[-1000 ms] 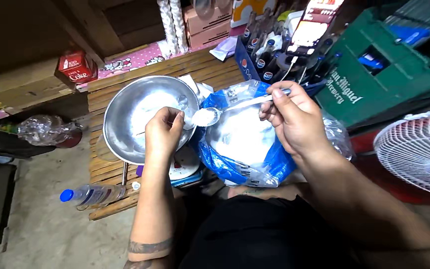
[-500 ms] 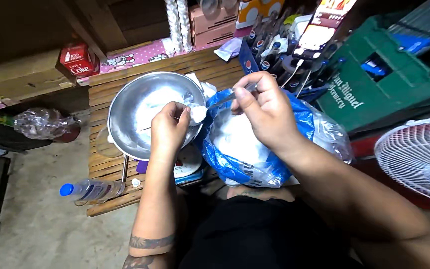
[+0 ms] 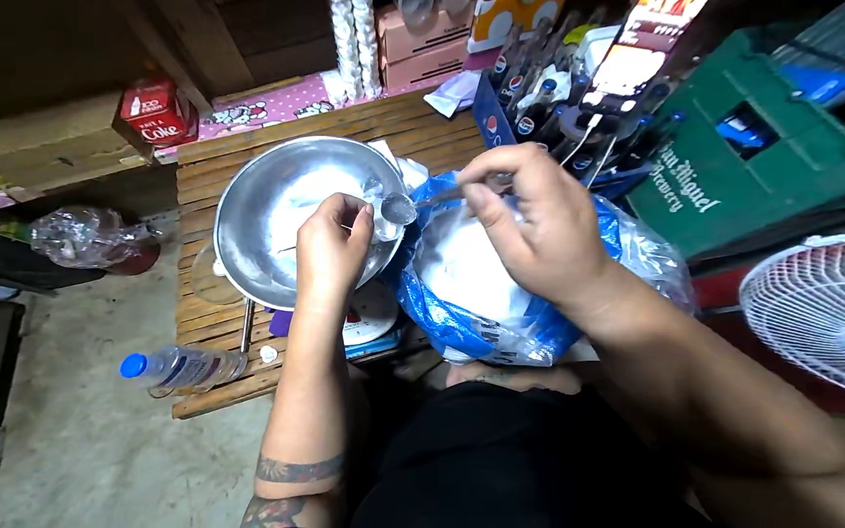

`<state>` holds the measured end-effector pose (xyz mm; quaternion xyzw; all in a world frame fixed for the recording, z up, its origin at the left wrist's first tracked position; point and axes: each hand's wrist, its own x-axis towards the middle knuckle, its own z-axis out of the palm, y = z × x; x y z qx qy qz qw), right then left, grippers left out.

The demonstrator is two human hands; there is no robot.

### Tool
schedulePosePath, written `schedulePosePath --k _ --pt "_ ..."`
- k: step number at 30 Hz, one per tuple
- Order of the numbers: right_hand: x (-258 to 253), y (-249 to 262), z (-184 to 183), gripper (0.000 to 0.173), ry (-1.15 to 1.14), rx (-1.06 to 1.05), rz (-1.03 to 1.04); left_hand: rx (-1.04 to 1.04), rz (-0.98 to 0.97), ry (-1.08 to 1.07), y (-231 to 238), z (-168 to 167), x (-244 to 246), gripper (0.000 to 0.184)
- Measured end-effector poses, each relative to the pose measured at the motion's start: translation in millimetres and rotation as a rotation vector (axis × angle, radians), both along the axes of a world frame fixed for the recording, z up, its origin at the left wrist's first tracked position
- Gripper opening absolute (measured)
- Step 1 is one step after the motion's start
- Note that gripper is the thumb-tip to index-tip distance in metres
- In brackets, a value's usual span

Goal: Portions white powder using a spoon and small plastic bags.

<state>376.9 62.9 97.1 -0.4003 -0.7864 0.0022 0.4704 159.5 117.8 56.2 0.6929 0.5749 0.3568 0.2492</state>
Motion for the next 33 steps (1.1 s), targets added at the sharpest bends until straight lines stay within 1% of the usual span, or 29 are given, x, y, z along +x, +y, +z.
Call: schedulePosePath --k 3,6,8,9,10,13,16,20,24,27,30,33 --pt "24 -4 -9 0.022 0.236 -0.083 0.011 -0.011 -0.006 0.017 -1 -1 0 0.020" --pt "53 -10 -23 0.014 0.463 -0.181 -0.005 -0.038 -0.014 0.029 -1 -1 0 0.020" --pt "71 -13 -38 0.012 0.550 -0.229 -0.048 -0.052 -0.016 0.038 -2 -1 0 0.021" --pt "78 -15 -47 0.012 0.546 -0.256 -0.084 -0.051 -0.019 0.040 -2 -2 1 0.021" --pt "84 -15 -56 0.015 0.495 -0.290 -0.130 -0.045 -0.020 0.043 -3 -2 2 0.021" --pt "92 -16 -83 0.031 0.191 -0.429 -0.306 -0.035 -0.023 0.064 -3 -2 4 0.021" --pt "88 -12 -106 0.032 -0.060 -0.544 -0.359 -0.043 -0.019 0.105 -5 1 6 0.024" --pt "84 -2 -133 0.030 -0.236 -0.580 -0.353 -0.058 -0.007 0.145 -6 2 6 0.026" --pt "74 3 -139 0.028 -0.319 -0.627 -0.345 -0.062 0.001 0.160 -9 3 5 0.027" --pt "67 5 -138 0.028 -0.328 -0.662 -0.304 -0.063 -0.006 0.164 -9 2 3 0.028" --pt "64 6 -136 0.028 -0.255 -0.713 -0.267 -0.061 -0.008 0.169 -10 3 1 0.029" --pt "68 5 -133 0.029 -0.135 -0.814 -0.252 -0.053 -0.015 0.171 -11 3 -1 0.031"
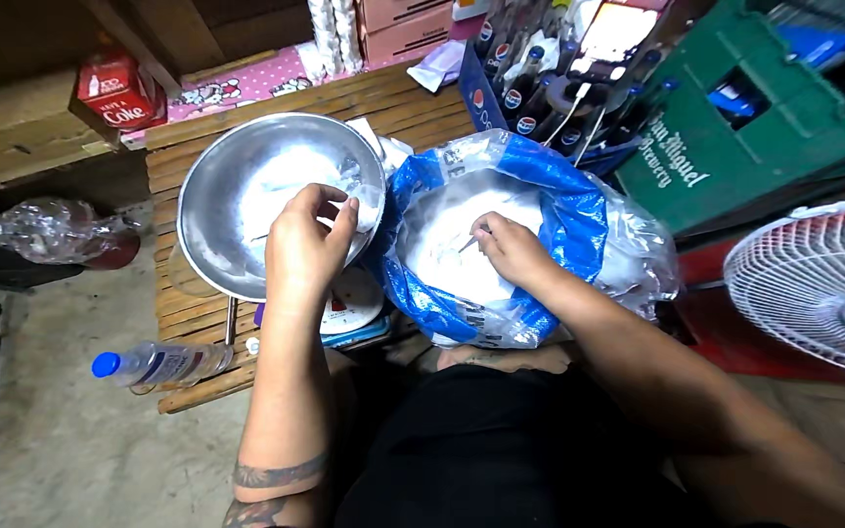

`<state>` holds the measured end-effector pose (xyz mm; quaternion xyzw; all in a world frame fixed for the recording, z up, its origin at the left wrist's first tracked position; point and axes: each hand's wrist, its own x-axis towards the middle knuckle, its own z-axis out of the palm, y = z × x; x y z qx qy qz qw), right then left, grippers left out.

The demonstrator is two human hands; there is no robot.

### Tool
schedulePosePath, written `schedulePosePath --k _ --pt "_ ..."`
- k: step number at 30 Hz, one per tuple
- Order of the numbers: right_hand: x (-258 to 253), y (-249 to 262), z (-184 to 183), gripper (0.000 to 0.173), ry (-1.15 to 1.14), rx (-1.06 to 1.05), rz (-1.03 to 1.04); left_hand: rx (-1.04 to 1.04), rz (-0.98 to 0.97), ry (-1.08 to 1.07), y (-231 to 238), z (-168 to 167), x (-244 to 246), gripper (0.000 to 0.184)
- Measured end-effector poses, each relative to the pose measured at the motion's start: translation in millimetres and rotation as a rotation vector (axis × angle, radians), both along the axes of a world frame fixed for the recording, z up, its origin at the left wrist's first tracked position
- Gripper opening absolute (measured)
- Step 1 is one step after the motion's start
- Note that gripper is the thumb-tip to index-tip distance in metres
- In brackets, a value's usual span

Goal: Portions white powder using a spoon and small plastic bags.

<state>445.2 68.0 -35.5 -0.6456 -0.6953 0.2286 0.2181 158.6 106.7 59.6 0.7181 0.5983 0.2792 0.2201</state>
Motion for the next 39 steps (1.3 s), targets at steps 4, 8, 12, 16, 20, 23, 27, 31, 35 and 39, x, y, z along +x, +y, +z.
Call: schedulePosePath --k 4,8,12,16,20,23,27,31,35,39 --pt "17 -2 -3 0.031 0.234 -0.076 -0.171 0.030 -0.011 -0.004 -1 0 -3 0.034" --pt "36 -3 -19 0.032 0.485 -0.116 -0.349 0.085 -0.008 -0.021 -1 -1 -6 0.035" --pt "44 -9 -14 0.029 0.638 -0.115 -0.437 0.159 0.015 -0.004 -2 1 -7 0.036" --pt "52 -14 -6 0.024 0.756 -0.059 -0.453 0.203 0.024 0.009 1 -1 -9 0.035" --pt "49 -18 18 0.019 0.886 -0.011 -0.443 0.211 0.046 0.044 1 -3 -8 0.034" --pt "39 -20 44 0.014 0.987 0.053 -0.370 0.210 0.061 0.072 1 -5 -6 0.038" --pt "17 -19 79 0.014 1.062 0.154 -0.244 0.182 0.074 0.112 1 -6 -4 0.043" --pt "-5 -14 105 0.014 1.076 0.226 -0.136 0.140 0.059 0.144 0 -7 -2 0.044" --pt "-25 -8 119 0.011 1.028 0.278 -0.057 0.134 0.019 0.144 2 -8 0 0.030" --pt "-40 -3 123 0.010 0.935 0.318 -0.010 0.138 -0.013 0.092 5 -8 -2 0.025"
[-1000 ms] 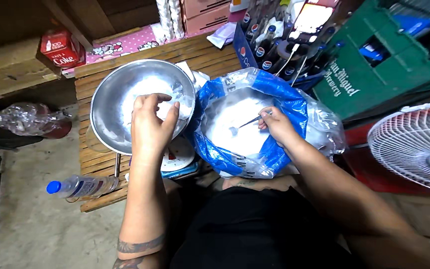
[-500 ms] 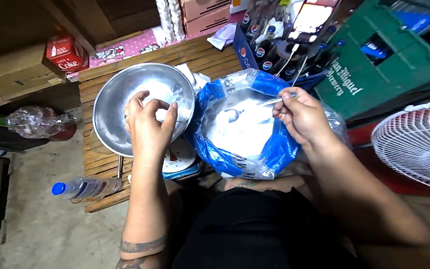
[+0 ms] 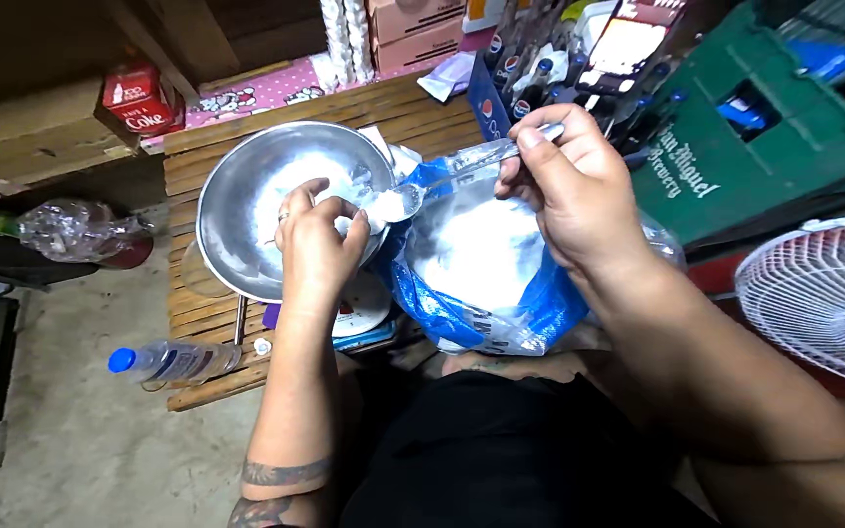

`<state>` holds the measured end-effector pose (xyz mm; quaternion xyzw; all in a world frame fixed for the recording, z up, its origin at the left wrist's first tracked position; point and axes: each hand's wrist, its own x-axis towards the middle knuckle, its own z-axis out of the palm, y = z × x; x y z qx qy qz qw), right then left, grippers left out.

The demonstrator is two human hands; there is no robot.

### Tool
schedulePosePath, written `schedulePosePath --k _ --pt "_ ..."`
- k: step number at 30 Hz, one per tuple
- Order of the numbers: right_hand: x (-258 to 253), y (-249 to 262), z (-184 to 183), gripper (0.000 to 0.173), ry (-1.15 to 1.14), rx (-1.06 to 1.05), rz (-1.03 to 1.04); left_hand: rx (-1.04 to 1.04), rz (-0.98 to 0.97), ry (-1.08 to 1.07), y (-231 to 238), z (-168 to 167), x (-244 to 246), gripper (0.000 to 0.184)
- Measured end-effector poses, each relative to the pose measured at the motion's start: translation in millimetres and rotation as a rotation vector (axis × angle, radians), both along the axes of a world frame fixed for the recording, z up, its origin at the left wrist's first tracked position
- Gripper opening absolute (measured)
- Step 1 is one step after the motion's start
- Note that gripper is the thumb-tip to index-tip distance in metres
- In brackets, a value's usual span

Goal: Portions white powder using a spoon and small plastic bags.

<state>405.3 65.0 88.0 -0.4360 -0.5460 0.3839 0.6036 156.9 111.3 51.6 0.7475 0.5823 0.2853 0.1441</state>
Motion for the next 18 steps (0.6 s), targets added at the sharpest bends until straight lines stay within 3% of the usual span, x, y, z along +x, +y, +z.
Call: schedulePosePath --k 7,18 --pt "-25 9 5 0.014 -0.244 0.168 0.023 0.012 -0.049 -0.042 4 7 0 0.028" --pt "-46 6 19 0.021 -0.999 0.614 -0.038 0.006 -0.062 -0.074 7 13 -2 0.030"
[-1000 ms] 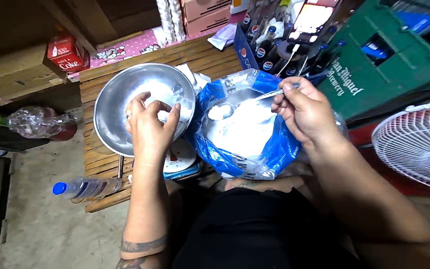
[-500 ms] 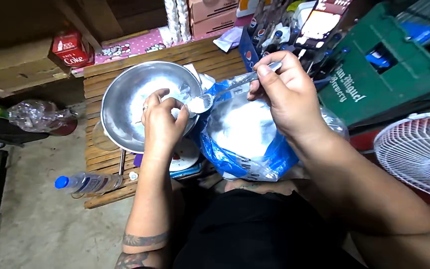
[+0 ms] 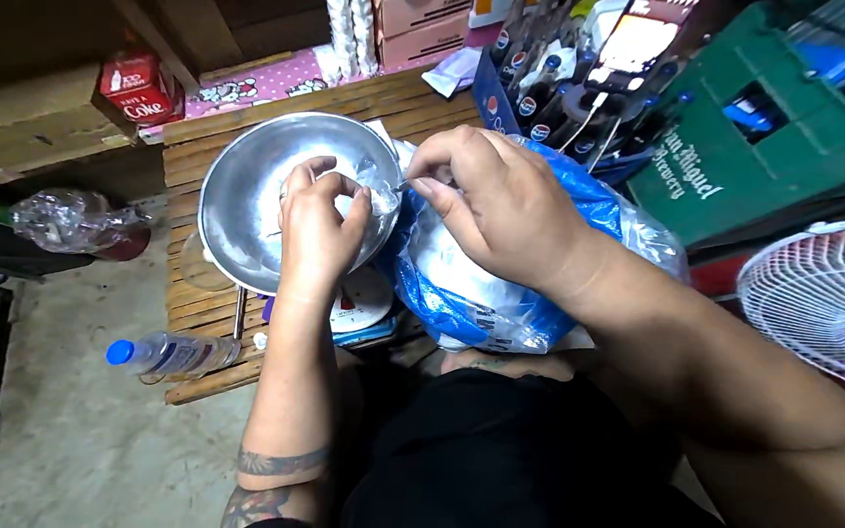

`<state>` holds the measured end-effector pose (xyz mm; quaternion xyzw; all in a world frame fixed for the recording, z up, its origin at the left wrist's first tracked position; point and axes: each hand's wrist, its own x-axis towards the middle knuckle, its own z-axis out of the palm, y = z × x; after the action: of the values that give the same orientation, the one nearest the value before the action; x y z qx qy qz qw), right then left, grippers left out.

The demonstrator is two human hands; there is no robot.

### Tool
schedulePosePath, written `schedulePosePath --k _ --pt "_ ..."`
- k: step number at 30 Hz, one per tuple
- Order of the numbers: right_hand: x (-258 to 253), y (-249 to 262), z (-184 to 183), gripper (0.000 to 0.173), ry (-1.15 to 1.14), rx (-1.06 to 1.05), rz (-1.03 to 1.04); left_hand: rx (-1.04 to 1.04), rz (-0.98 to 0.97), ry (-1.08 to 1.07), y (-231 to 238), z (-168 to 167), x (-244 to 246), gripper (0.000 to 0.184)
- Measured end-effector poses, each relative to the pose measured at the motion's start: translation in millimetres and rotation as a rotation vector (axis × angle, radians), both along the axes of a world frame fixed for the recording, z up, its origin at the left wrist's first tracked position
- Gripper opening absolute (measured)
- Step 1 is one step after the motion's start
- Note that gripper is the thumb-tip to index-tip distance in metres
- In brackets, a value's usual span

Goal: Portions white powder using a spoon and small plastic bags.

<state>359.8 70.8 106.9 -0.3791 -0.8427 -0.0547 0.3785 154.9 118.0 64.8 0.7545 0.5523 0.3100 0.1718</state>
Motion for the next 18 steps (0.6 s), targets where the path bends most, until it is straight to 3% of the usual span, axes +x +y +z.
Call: schedulePosePath --k 3,7,10,14,18 --pt "7 -2 -1 0.019 -0.029 0.049 0.012 -0.017 0.018 -0.010 0 -4 -1 0.030" --pt "23 -4 -7 0.022 0.140 -0.011 0.014 -0.041 0.030 -0.014 1 -9 -2 0.030" --pt "45 -6 -13 0.023 0.381 -0.124 0.026 -0.067 0.031 -0.008 0 -9 -3 0.029" --pt "81 -12 -28 0.011 0.841 -0.361 0.027 -0.083 0.013 -0.001 1 -10 -3 0.028" --pt "112 -21 -52 0.016 1.141 -0.475 -0.130 -0.096 -0.019 0.026 1 -9 -2 0.028"
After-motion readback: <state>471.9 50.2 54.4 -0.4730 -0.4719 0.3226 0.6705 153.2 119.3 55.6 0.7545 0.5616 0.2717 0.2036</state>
